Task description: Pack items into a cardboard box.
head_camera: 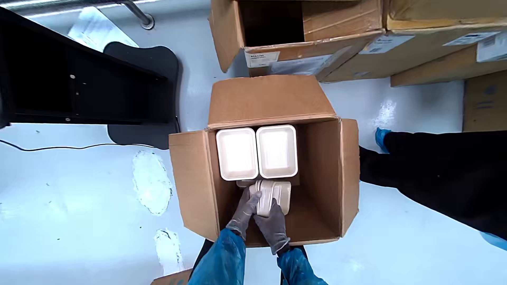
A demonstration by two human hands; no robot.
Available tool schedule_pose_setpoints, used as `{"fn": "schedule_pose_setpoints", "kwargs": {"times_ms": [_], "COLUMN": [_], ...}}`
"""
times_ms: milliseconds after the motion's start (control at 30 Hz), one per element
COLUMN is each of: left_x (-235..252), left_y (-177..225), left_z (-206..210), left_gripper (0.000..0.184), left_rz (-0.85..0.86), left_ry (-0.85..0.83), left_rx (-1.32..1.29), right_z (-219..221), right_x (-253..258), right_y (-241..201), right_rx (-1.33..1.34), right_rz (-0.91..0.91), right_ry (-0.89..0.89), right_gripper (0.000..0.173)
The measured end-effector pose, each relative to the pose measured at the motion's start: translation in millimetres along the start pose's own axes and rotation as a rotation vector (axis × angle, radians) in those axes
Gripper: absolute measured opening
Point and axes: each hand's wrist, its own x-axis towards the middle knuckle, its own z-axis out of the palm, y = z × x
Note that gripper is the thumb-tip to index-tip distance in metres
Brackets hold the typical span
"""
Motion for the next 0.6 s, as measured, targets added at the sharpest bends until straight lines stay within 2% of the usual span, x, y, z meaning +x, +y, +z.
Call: {"fn": "schedule_pose_setpoints", "kwargs": {"times_ms": [133,200,267,300,367,400,467,500,533,567,600], "left_x": [20.4,28.5,31.9,33.0,34.9,36.1,39.2,40.3,41.1,41.8,41.9], "left_y": [-16.7,-21.8,-22.9,-23.1,-27.4,-29.6,-33.8,-36.7,-39.7,-41.9,-43.1], "left_z": [-8.1,-6.1,-2.6,-2.9,-7.9,-10.6,-15.8,-17.6,-18.8,-20.1,-21.5], "left_gripper": [0.078,0.102,0.131,0.137,0.13,0.124,0.113,0.107,0.101,0.097,0.095], "left_rz": [0.012,0.013,0.007,0.005,0.008,0.004,-0.003,0.003,0.018,0.039,0.06], "left_ry": [0.018,-0.009,0.014,0.043,0.101,0.125,0.166,0.189,0.21,0.214,0.198], "left_rx": [-0.05,0.028,0.15,0.204,0.241,0.238,0.201,0.17,0.136,0.09,0.035], "right_z": [17.0,13.2,8.1,5.4,-4.5,-11.3,-24.3,-31.2,-37.8,-43.7,-47.1], "right_x": [9.1,19.3,28.1,30.5,31.4,30.7,34.5,43.1,57.2,73.6,90.4], "right_y": [6.3,9.7,12.9,15.2,17.8,18.0,18.9,20.9,25.9,32.8,44.0], "right_rx": [0.023,-0.031,-0.078,-0.069,-0.071,-0.07,-0.046,-0.042,-0.032,-0.015,0.015], "right_rz": [-0.129,-0.117,-0.111,-0.13,-0.2,-0.237,-0.218,-0.149,-0.067,0.018,0.086], "right_ry": [-0.13,-0.147,-0.215,-0.281,-0.413,-0.397,-0.136,0.021,0.131,0.154,0.099], "right_gripper": [0.076,0.075,0.065,0.062,0.057,0.047,0.032,0.038,0.056,0.077,0.095]}}
